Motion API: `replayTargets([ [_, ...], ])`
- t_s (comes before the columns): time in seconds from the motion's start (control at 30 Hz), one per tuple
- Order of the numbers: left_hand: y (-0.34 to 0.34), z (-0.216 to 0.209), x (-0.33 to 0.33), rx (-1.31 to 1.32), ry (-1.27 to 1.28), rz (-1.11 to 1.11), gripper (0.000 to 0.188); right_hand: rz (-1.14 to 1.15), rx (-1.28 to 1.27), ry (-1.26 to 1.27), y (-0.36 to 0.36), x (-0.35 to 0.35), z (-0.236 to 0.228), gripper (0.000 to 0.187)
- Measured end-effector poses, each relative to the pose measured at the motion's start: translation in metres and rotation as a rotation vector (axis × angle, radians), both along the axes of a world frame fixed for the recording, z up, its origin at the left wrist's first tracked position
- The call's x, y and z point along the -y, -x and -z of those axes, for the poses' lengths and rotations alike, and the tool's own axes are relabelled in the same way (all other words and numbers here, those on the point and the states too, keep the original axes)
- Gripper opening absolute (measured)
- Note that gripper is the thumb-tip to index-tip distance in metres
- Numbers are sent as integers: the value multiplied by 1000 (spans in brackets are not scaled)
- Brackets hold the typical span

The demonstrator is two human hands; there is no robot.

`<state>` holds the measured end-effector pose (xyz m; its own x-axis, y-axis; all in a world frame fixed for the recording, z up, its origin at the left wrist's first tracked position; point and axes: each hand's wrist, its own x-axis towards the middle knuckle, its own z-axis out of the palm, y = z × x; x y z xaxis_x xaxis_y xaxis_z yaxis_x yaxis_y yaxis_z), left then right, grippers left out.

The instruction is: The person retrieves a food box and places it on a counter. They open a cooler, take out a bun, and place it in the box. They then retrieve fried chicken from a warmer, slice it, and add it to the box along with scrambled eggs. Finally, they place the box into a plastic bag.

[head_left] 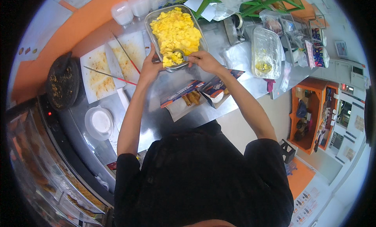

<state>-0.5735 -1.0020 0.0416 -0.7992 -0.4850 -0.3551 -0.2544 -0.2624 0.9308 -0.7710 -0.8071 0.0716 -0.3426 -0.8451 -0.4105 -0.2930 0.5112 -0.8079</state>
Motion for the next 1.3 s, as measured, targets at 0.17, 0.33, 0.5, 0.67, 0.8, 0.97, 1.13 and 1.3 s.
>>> replayTargets([
  [0.17, 5, -20, -4, 123, 3, 32, 103, 0, -19, -44, 8, 3, -9, 28],
  [0.33, 35, -12, -19, 429, 419, -19, 105, 68, -53, -14, -8, 8, 1, 32],
  [0.5, 27, -12, -5, 328, 96, -24, 106, 112, -10, 76, -7, -2, 7, 33],
  [0.67, 13, -18, -6, 267, 101, 15, 101, 242, 218, -18, 4, -13, -4, 29],
  [0.8, 11, -31, -11, 268, 46, -76, 94, 265, 313, -8, 14, -30, -35, 25],
  [0.97, -26, -94, -43, -20, 522, -149, 63, 411, 302, 98, 11, -87, -101, 25],
  [1.13, -63, -141, -162, -295, 462, 240, 21, 625, 244, 55, -16, -183, -168, 24],
  [1.3, -17, -77, -256, -231, 733, 586, 20, 819, 262, 26, -49, -257, -159, 25],
])
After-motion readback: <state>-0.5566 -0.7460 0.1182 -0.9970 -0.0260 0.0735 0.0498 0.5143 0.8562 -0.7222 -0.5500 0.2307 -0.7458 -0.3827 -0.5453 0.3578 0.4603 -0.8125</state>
